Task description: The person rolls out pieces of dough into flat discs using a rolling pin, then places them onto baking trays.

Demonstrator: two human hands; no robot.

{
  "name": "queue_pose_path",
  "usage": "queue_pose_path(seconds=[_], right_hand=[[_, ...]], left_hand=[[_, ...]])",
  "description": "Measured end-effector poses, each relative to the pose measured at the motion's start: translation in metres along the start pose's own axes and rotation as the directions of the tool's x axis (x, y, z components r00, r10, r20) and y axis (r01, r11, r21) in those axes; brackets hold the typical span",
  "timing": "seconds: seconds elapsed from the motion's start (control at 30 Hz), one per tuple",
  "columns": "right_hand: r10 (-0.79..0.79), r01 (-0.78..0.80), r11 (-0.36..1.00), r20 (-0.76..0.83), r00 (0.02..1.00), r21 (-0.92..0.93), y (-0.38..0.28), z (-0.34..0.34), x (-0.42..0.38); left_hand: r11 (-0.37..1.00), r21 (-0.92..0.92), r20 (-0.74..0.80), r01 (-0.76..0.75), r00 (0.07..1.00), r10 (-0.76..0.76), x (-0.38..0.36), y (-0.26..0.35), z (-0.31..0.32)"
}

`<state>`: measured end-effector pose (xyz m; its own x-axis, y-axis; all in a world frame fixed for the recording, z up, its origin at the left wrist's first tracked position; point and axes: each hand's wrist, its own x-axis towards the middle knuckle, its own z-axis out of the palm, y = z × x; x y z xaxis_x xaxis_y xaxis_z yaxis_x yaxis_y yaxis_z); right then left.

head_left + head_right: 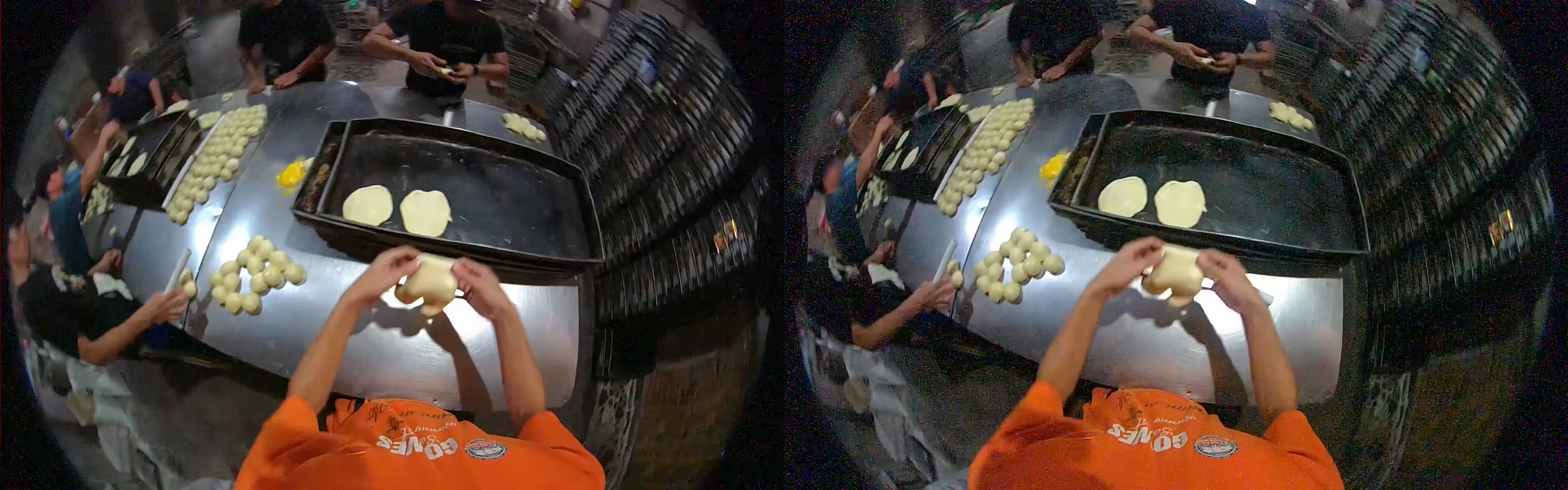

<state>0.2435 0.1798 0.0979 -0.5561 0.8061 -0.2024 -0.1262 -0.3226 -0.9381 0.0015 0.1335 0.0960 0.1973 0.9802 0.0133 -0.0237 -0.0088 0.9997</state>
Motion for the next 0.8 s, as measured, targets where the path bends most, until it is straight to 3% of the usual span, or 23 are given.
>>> queue_pose_path(seconds=[0.07,0.13,0.2,0.23,0.27,0.33,0.4,0.47,0.5,0.53,0.57,0.6,0.67,0.7,0.73,0.77,0.8], right_hand=[[-0.041,0.041,0.999,-0.052,0.998,-0.004,-0.057,-0.017,0.003],[-0.152,0.152,0.988,-0.077,0.985,-0.008,-0.08,-0.054,0.025],[-0.037,0.036,0.999,-0.196,0.98,-0.012,-0.1,-0.078,0.043],[-0.012,0.003,0.999,-0.241,0.971,-0.039,-0.106,-0.087,0.051],[-0.018,0.009,0.999,-0.237,0.971,-0.039,-0.107,-0.097,0.058],[0.093,-0.092,0.996,-0.261,0.961,0.016,-0.098,-0.123,0.08],[0.088,-0.1,0.994,-0.261,0.961,-0.032,-0.077,-0.143,0.108],[0.014,-0.095,0.964,-0.31,0.951,-0.247,-0.051,-0.16,0.137],[-0.107,0.004,0.949,-0.311,0.944,-0.314,-0.036,-0.168,0.152],[-0.441,0.098,0.734,-0.362,0.821,-0.672,-0.032,-0.16,0.155],[-0.577,0.043,0.558,-0.351,0.737,-0.829,-0.031,-0.161,0.154],[-0.701,-0.033,0.354,-0.288,0.653,-0.935,-0.033,-0.157,0.152],[-0.813,0.097,0.349,-0.25,0.526,-0.932,-0.056,-0.113,0.105],[-0.844,0.138,0.315,-0.21,0.494,-0.939,-0.058,-0.09,0.079],[-0.873,0.191,0.279,-0.167,0.458,-0.941,-0.047,-0.073,0.054],[-0.9,0.314,0.231,-0.079,0.429,-0.921,-0.016,-0.072,0.039],[-0.86,0.356,0.266,-0.054,0.508,-0.896,0.014,-0.068,0.017]], left_hand=[[0.996,0.088,0.111,-0.015,0.994,0.005,0.056,0.038,0.002],[0.984,0.11,0.225,-0.138,0.968,0.11,0.118,0.045,0.006],[0.975,0.22,0.192,0.029,0.979,-0.072,0.154,0.067,0.021],[0.976,0.19,0.08,0.103,0.989,-0.12,0.168,0.06,0.034],[0.987,0.106,0.071,0.119,0.989,-0.127,0.181,0.051,0.042],[0.95,0.048,0.133,0.309,0.941,-0.312,0.201,0.035,0.045],[0.946,-0.04,-0.027,0.321,0.946,-0.322,0.214,0.005,0.064],[0.948,-0.051,-0.101,0.313,0.943,-0.317,0.217,-0.008,0.064],[0.982,-0.021,-0.074,0.185,0.98,-0.186,0.227,-0.036,0.056],[0.96,0.209,-0.302,0.188,0.946,-0.119,0.24,-0.066,0.056],[0.874,0.485,-0.402,0.024,0.894,0.199,0.229,-0.068,0.06],[0.672,0.737,-0.388,-0.075,0.767,0.512,0.214,-0.057,0.063],[0.796,0.522,-0.31,-0.307,0.801,0.512,0.17,-0.02,0.055],[0.872,0.359,-0.289,-0.333,0.848,0.444,0.135,-0.003,0.052],[0.852,0.406,-0.288,-0.33,0.839,0.462,0.103,-0.01,0.046],[0.931,0.311,-0.399,-0.193,0.862,0.312,0.064,-0.008,0.046],[0.952,0.261,-0.437,-0.162,0.86,0.266,0.03,-0.02,0.04]])
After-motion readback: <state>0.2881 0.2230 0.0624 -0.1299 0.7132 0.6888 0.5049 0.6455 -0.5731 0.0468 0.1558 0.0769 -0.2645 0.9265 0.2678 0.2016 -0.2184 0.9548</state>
